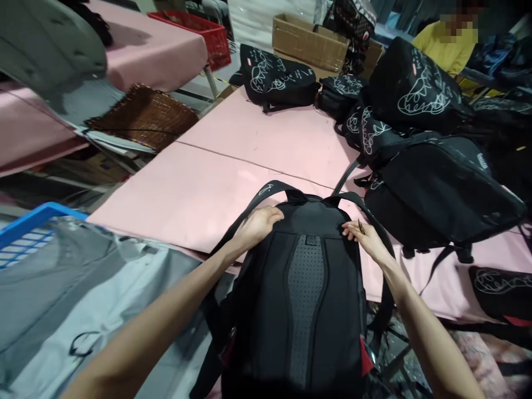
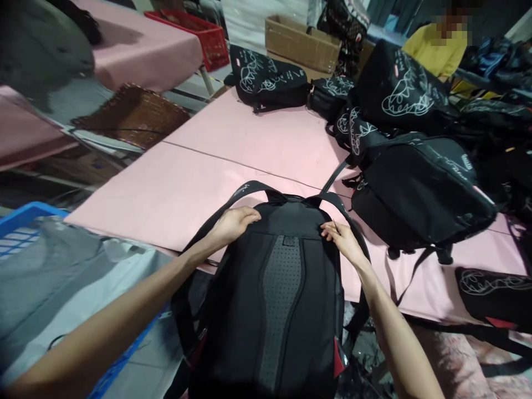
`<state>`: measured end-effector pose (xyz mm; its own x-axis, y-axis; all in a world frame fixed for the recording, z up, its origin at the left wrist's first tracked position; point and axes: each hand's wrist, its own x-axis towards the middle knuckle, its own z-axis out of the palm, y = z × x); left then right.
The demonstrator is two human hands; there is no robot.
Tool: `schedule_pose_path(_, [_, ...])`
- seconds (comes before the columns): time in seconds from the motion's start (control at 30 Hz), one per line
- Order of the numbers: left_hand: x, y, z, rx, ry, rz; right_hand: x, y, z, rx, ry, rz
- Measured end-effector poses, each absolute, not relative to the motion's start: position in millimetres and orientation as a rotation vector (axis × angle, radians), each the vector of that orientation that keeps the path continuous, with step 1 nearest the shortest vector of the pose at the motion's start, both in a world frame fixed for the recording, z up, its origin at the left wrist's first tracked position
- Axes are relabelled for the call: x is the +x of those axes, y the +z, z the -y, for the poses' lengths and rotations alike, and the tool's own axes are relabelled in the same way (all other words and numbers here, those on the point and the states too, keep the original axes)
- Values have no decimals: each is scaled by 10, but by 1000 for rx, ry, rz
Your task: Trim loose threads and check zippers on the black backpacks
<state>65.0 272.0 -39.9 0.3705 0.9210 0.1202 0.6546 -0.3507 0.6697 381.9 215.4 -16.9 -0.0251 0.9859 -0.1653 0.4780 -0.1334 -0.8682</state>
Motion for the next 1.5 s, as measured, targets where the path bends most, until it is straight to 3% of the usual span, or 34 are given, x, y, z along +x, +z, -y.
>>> schedule_pose_path(0.3, [485, -688, -2621, 2189, 871, -1097, 3381, -94, -2015, -1840, 779, 1873])
schedule_pose_path(0.8, [449, -654, -2891, 2301, 618, -826, 2620, -232, -2381, -1563, 327, 2262])
schedule_pose_path(1.03, [435, -711, -2709, 2338, 834, -904, 2445, -286, -2452, -1515, 305, 2337])
schedule_pose_path(1.5, [421, -659, -2662, 2165, 867, -971, 2372, -248, -2482, -1488, 369, 2357])
